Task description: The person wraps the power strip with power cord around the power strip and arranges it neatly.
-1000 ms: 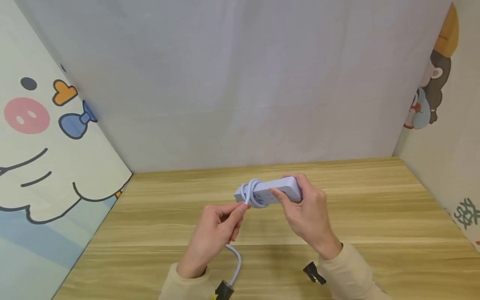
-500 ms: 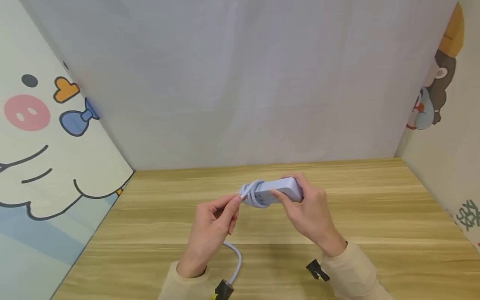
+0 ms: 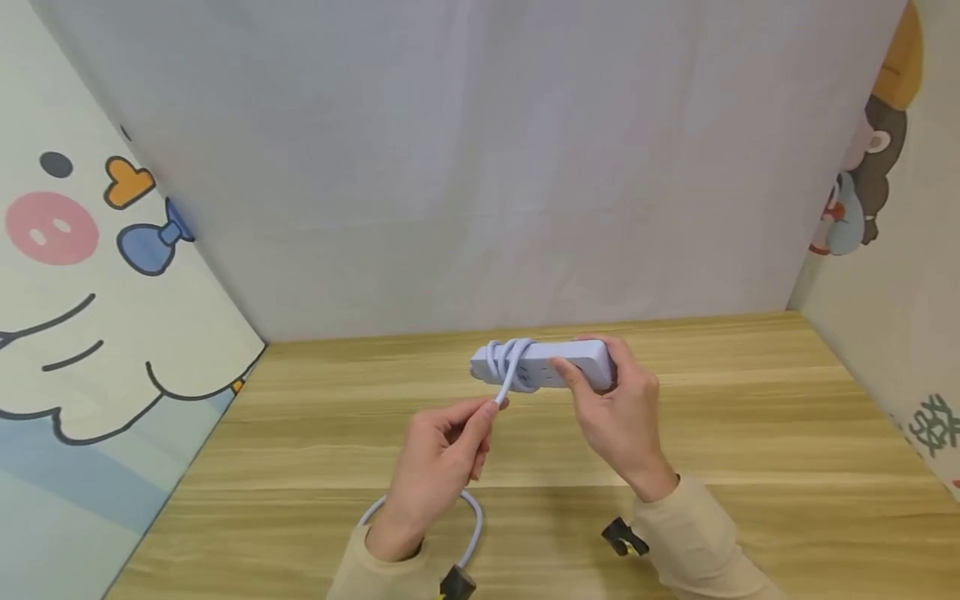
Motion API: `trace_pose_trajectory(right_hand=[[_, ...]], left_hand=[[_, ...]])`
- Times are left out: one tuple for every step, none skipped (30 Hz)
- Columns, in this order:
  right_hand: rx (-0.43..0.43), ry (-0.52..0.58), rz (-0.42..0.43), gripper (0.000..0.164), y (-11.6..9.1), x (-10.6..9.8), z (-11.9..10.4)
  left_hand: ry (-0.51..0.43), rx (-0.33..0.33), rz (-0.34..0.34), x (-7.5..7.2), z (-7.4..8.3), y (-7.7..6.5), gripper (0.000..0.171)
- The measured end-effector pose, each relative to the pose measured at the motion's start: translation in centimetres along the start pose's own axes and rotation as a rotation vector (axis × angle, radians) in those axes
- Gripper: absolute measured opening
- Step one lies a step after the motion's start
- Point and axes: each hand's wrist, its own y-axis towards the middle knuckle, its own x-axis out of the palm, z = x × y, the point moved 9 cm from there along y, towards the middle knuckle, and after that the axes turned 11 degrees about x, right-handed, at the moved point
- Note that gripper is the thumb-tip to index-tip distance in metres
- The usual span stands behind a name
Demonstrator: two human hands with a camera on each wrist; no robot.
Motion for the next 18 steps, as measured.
trace_pose_trajectory(right_hand=[[0.021,0.02,0.019,0.033,0.1,-0.2,0.1],[0.039,0.047,0.039,0.033,0.1,-0.5,0.3],[0.055,0.074,0.059,0.032,0.2,-0.7,0.3],[0.069,0.104,0.078,0.032,0.2,-1.0,0.4],[0.079,0.133,0.093,0.031,0.2,-1.2,0.3],[0.091,0.163,0.101,0.03,0.3,-1.3,0.2],[0.112,0.192,0.105,0.028,0.3,-1.3,0.2],[0.141,0.232,0.105,0.026,0.4,-1.4,0.2],[0.175,0.275,0.105,0.024,0.4,-1.4,0.1],[0.215,0.322,0.104,0.022,0.5,-1.4,0.2],[0.258,0.372,0.107,0.02,0.4,-1.4,0.2],[0.304,0.422,0.111,0.019,0.4,-1.5,0.3],[0.347,0.465,0.119,0.017,0.3,-1.5,0.4],[0.383,0.509,0.126,0.016,0.2,-1.6,0.5],[0.413,0.543,0.129,0.015,0.1,-1.6,0.5],[0.443,0.571,0.131,0.014,0.0,-1.6,0.5],[0.469,0.596,0.131,0.014,-0.1,-1.6,0.4],[0.492,0.623,0.126,0.014,-0.2,-1.5,0.4]], left_hand=[[-0.005,-0.005,-0.013,0.1,0.0,-0.1,0.023],[-0.013,-0.01,-0.029,0.3,0.0,-0.2,0.024],[-0.019,-0.014,-0.046,0.5,0.1,-0.3,0.024],[-0.028,-0.018,-0.062,0.6,0.1,-0.3,0.025],[-0.036,-0.02,-0.072,0.7,0.1,-0.4,0.026],[-0.042,-0.02,-0.078,0.8,0.2,-0.4,0.027],[-0.05,-0.022,-0.084,0.8,0.2,-0.4,0.027],[-0.058,-0.024,-0.088,0.8,0.2,-0.5,0.027],[-0.065,-0.024,-0.092,0.9,0.2,-0.5,0.027],[-0.07,-0.022,-0.1,0.9,0.3,-0.5,0.027],[-0.076,-0.021,-0.111,1.0,0.2,-0.5,0.027],[-0.083,-0.024,-0.126,1.2,0.2,-0.5,0.027],[-0.091,-0.026,-0.144,1.4,0.1,-0.5,0.027],[-0.102,-0.032,-0.161,1.5,-0.1,-0.6,0.026],[-0.113,-0.037,-0.18,1.8,-0.2,-0.6,0.027],[-0.126,-0.046,-0.199,1.9,-0.3,-0.7,0.027],[-0.138,-0.056,-0.215,2.1,-0.4,-0.7,0.027],[-0.15,-0.064,-0.229,2.3,-0.6,-0.8,0.028]])
